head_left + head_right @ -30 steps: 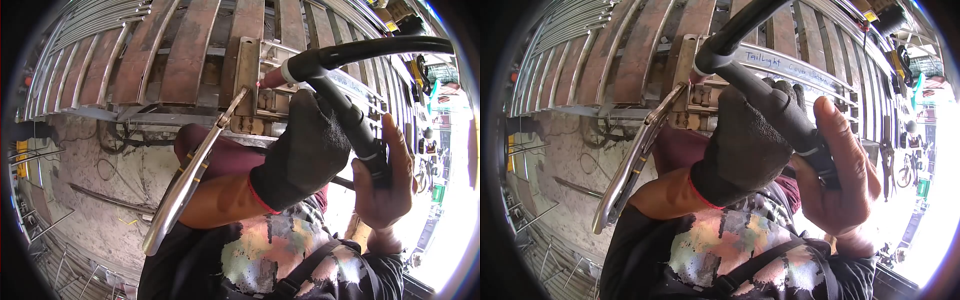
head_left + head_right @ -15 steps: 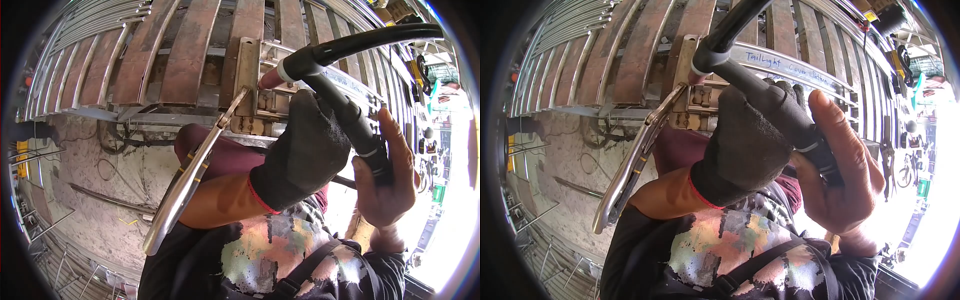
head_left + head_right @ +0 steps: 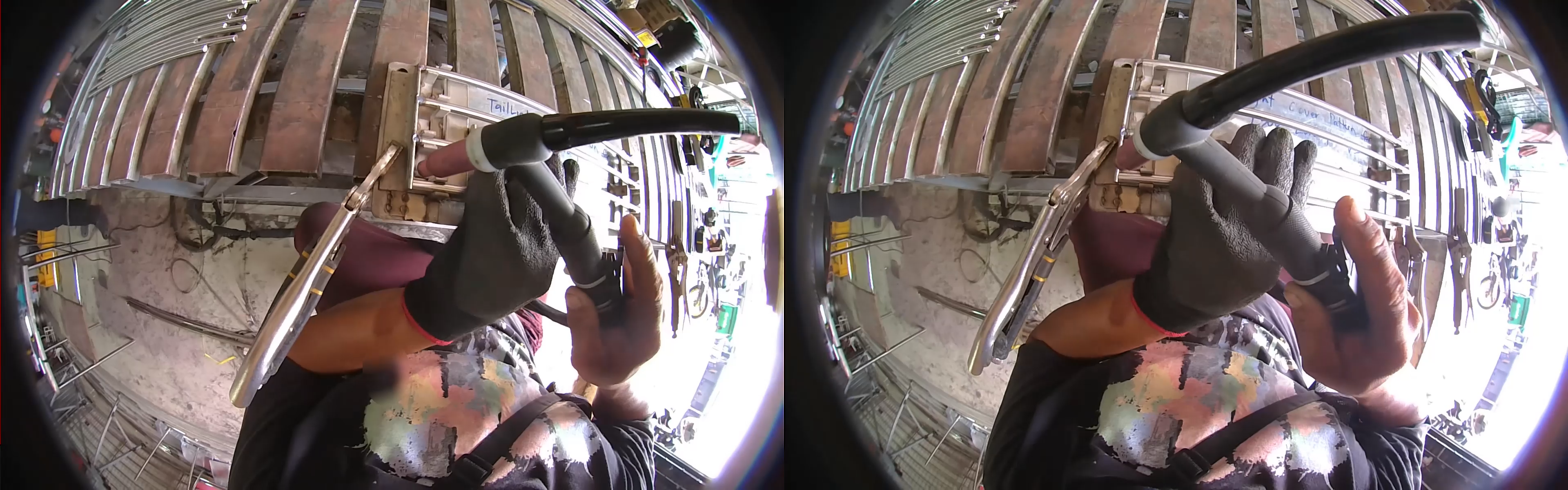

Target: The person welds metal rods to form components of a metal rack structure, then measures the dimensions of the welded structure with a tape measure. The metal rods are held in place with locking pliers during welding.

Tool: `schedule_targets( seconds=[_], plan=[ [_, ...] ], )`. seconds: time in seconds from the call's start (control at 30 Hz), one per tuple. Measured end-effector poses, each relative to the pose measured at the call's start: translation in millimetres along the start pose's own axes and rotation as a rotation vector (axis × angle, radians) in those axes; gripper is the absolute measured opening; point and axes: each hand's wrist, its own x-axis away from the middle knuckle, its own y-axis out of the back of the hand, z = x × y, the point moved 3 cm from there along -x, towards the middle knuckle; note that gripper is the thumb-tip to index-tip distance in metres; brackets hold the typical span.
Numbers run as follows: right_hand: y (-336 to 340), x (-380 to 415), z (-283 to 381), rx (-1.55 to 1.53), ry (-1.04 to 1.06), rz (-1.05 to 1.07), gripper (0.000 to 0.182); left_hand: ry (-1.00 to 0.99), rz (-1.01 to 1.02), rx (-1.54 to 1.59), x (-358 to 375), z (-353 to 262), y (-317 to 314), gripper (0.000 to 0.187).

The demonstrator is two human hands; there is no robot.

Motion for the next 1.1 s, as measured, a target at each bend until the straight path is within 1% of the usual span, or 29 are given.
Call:
schedule_targets(
  seconds=[0.1, 0.2, 0.37, 0.5, 0.57, 0.63, 0.7, 0.8, 0.87, 0.97, 1.1],
  plan=[
    [-4, 5, -9, -0.081, 0.007, 0.036, 0.069, -0.067, 0.019, -0.243, 1, -5, 2, 0.049],
    [-4, 15, -17, -0.133, 0.005, 0.122, 0.073, -0.130, 0.018, -0.468, 3, -10, -1, 0.047],
    [-5, 11, -13, -0.133, 0.027, 0.104, 0.070, -0.173, -0.015, -0.639, 10, -13, -10, 0.046],
    [-5, -4, -1, -0.018, 0.128, 0.013, 0.065, -0.177, 0.024, -0.671, 11, -15, -9, 0.047],
    [-5, -4, 0, 0.005, 0.137, 0.014, 0.065, -0.208, 0.006, -0.649, 3, -16, 1, 0.040],
    [-4, -2, 0, 0.035, 0.155, 0.012, 0.066, -0.231, -0.056, -0.578, -7, -14, 11, 0.029],
    [-3, 1, -2, 0.034, 0.150, -0.004, 0.066, -0.251, -0.083, -0.586, -10, -13, 14, 0.025],
    [3, 10, -5, 0.025, 0.053, 0.009, 0.068, -0.257, -0.092, -0.629, -6, -17, 5, 0.027],
    [8, 14, -10, 0.107, 0.012, -0.045, 0.068, -0.217, -0.077, -0.560, -4, -19, 1, 0.031],
    [9, 15, -13, 0.064, -0.037, -0.104, 0.072, -0.097, -0.023, -0.327, -13, -19, 10, 0.043],
    [9, 14, -13, 0.027, -0.067, -0.089, 0.073, -0.143, -0.024, -0.429, -12, -16, 1, 0.042]
  ],
)
